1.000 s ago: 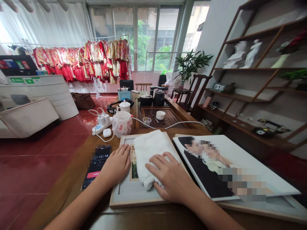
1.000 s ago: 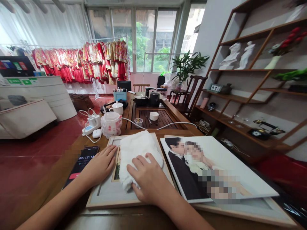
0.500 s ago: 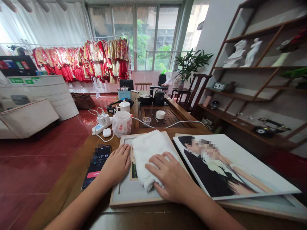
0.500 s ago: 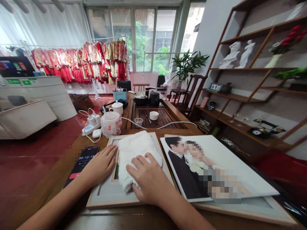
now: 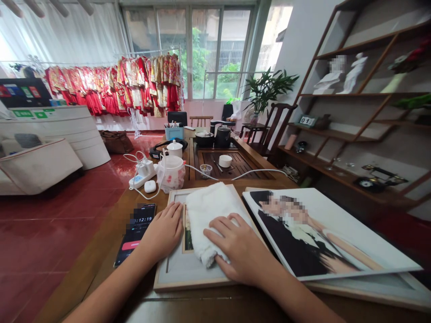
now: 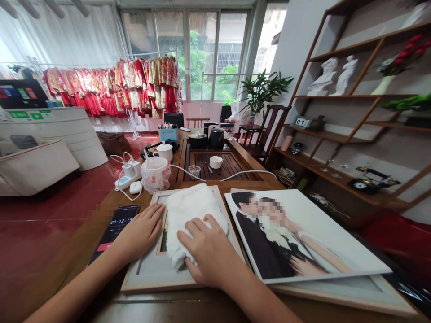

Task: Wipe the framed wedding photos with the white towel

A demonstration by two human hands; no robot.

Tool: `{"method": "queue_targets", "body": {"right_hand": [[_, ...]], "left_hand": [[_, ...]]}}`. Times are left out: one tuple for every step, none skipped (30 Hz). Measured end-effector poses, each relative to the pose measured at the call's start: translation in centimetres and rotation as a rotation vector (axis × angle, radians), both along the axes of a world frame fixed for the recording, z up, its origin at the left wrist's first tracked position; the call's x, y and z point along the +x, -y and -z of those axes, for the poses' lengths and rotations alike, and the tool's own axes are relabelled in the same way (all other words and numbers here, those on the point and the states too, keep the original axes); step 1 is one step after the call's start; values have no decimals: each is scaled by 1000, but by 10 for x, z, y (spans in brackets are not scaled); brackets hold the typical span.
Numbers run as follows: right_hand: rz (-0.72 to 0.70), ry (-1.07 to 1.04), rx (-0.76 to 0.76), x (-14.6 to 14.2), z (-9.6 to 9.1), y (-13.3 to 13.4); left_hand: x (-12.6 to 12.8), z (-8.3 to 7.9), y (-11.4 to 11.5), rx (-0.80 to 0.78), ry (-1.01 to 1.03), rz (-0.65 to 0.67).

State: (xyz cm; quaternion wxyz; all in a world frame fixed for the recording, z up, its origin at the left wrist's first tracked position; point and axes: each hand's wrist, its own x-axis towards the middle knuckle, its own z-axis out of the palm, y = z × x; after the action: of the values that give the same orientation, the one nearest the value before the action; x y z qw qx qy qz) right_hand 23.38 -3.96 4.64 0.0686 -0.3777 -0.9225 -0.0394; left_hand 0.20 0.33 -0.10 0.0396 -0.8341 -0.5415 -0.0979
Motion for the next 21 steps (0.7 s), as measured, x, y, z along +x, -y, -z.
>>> {"method": "queue_targets", "body": {"right_hand": [[17,0,8,0,0,0],[27,2,14,-1,0,1],[26,6,18,-1,0,1],[16,13,21,-1,0,2],[-3,22,21,-1,0,2],[-29,31,20,-1,0,2],[-59,38,18,-1,-1,2],[-92,42,16,-1,-1,2],[-122,42,13,0,-1,2],[-147,41,10,0,-1,1],[-163,38,7,1,-1,1],[-166,34,4,1,0,1],[-157,30,0,1,0,0],[-137,28,-1,1,0,0],[-107,27,1,1,0,-1],[-73,27,6,1,0,-1],[-43,28,11,1,0,-1],[-21,30,18,0,-1,-1],[-7,31,24,0,-1,0],[-4,33,27,0,-2,0],[-10,35,28,0,-2,1]], "left_hand": [[0,-1,1,-9,-7,-5],[0,-2,1,-16,-14,-8],[1,-3,2,-20,-21,-10],[1,-4,2,-22,-27,-12],[1,-4,2,-23,-34,-13],[2,-5,2,-21,-41,-14],[2,-6,2,-18,-48,-12],[2,-6,2,-13,-54,-7],[2,-6,2,-8,-57,2],[2,-5,1,-3,-58,11],[2,-5,1,1,-54,18],[2,-4,1,4,-49,22],[2,-4,0,4,-44,21],[2,-3,0,4,-39,16],[2,-3,0,1,-36,10],[2,-3,1,-3,-35,4],[2,-3,1,-8,-35,0],[2,-4,1,-12,-38,-4],[2,-4,2,-16,-41,-6],[2,-5,2,-18,-44,-8],[2,-6,2,-18,-47,-9]]}}
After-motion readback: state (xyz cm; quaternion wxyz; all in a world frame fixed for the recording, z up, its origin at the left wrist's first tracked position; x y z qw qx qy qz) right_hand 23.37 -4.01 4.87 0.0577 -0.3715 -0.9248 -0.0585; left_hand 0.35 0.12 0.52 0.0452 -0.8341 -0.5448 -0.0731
